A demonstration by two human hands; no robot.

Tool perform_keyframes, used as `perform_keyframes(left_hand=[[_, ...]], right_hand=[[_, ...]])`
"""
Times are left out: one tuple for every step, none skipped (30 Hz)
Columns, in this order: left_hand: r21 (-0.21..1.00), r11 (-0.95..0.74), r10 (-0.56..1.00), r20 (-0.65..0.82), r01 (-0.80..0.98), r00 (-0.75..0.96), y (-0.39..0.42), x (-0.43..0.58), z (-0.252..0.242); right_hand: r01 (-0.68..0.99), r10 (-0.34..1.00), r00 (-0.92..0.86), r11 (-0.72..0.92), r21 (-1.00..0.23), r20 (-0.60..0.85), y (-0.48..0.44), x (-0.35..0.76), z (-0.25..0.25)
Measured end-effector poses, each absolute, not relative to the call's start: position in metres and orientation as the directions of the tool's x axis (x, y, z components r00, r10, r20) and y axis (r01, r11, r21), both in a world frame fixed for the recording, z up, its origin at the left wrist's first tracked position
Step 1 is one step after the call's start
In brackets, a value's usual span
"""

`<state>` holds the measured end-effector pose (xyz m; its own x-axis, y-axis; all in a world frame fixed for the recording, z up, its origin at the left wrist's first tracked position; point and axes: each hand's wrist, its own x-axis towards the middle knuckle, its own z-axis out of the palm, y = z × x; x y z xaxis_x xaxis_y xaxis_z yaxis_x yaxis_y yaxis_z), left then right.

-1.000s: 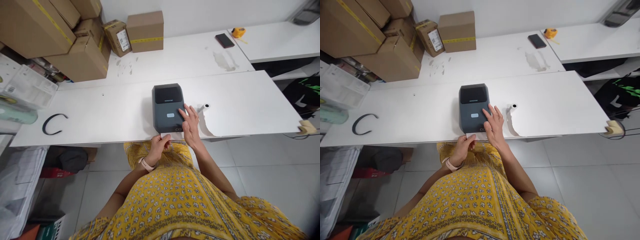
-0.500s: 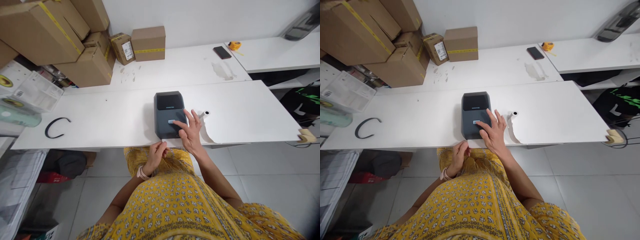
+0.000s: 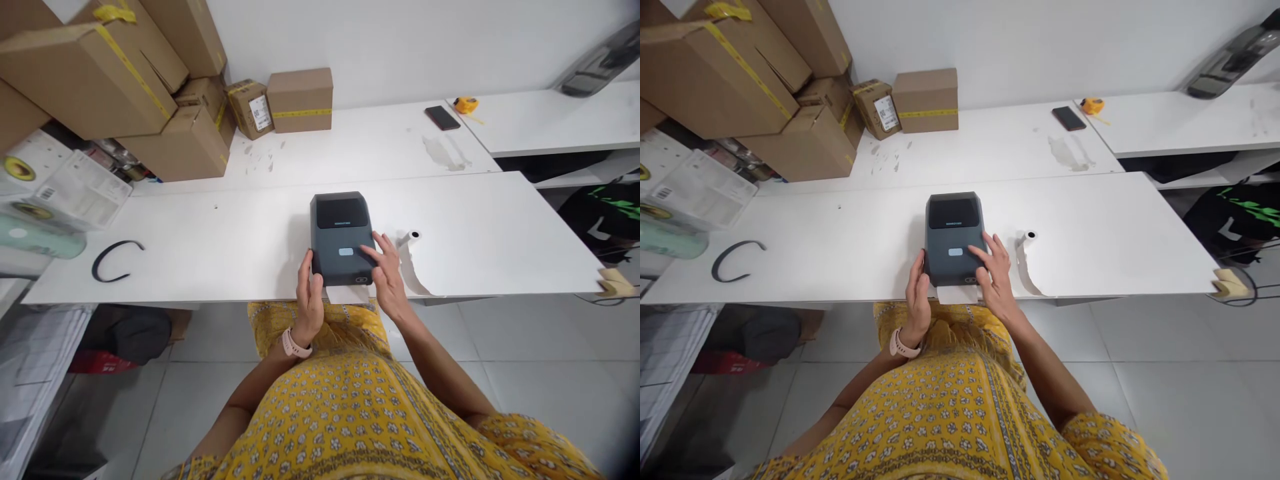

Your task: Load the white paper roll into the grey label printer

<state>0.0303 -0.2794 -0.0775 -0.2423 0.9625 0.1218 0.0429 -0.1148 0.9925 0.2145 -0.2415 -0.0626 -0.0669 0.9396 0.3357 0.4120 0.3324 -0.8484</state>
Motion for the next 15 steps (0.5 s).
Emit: perform_keyframes(left_hand=[[0.993, -0.111, 0.964, 0.119, 0.044, -0.239, -0.279, 0.031, -0.077], [0.992, -0.114, 0.962, 0.122, 0.046, -0.242, -0.279, 0.031, -0.076], [0.992, -0.121, 0.959, 0.129, 0.047, -0.253, -0.278, 0.031, -0.075], [0.991, -0.127, 0.955, 0.134, 0.043, -0.265, -0.278, 0.031, -0.073], [0.991, -0.132, 0.950, 0.137, 0.034, -0.279, -0.277, 0.031, -0.072], [0.991, -0.135, 0.947, 0.135, 0.021, -0.292, -0.276, 0.031, -0.070], [0.991, -0.136, 0.945, 0.131, 0.004, -0.299, -0.276, 0.031, -0.068], [0.991, -0.135, 0.945, 0.126, -0.010, -0.301, -0.276, 0.031, -0.066], [0.991, -0.136, 0.946, 0.124, -0.018, -0.298, -0.276, 0.031, -0.063], [0.990, -0.141, 0.947, 0.128, -0.021, -0.294, -0.276, 0.031, -0.061], [0.988, -0.150, 0.948, 0.138, -0.021, -0.289, -0.275, 0.031, -0.058], [0.986, -0.165, 0.947, 0.153, -0.017, -0.284, -0.273, 0.031, -0.055], [0.982, -0.188, 0.942, 0.177, -0.011, -0.284, -0.269, 0.030, -0.051], [0.975, -0.221, 0.935, 0.209, -0.008, -0.288, -0.263, 0.029, -0.046], [0.965, -0.261, 0.924, 0.247, -0.008, -0.292, -0.255, 0.027, -0.042]], right_hand=[[0.369, 0.950, -0.014, 0.294, -0.882, 0.311, -0.244, 0.216, -0.066], [0.332, 0.960, 0.029, 0.255, -0.908, 0.280, -0.246, 0.216, -0.069], [0.298, 0.967, 0.051, 0.222, -0.928, 0.248, -0.247, 0.215, -0.071], [0.267, 0.974, 0.050, 0.201, -0.943, 0.221, -0.248, 0.214, -0.072], [0.242, 0.979, 0.028, 0.192, -0.951, 0.204, -0.248, 0.212, -0.072], [0.226, 0.981, -0.006, 0.192, -0.955, 0.196, -0.248, 0.209, -0.071], [0.215, 0.980, -0.041, 0.199, -0.956, 0.195, -0.248, 0.207, -0.068], [0.208, 0.977, -0.069, 0.211, -0.955, 0.201, -0.247, 0.206, -0.066], [0.201, 0.973, -0.090, 0.229, -0.953, 0.215, -0.246, 0.205, -0.062], [0.191, 0.967, -0.105, 0.249, -0.949, 0.233, -0.245, 0.206, -0.059], [0.181, 0.961, -0.114, 0.269, -0.946, 0.251, -0.244, 0.207, -0.055], [0.174, 0.956, -0.118, 0.285, -0.943, 0.267, -0.241, 0.209, -0.050], [0.175, 0.952, -0.125, 0.297, -0.939, 0.278, -0.238, 0.211, -0.044], [0.186, 0.948, -0.131, 0.310, -0.932, 0.289, -0.233, 0.213, -0.038], [0.202, 0.943, -0.134, 0.328, -0.923, 0.305, -0.226, 0.214, -0.030]])
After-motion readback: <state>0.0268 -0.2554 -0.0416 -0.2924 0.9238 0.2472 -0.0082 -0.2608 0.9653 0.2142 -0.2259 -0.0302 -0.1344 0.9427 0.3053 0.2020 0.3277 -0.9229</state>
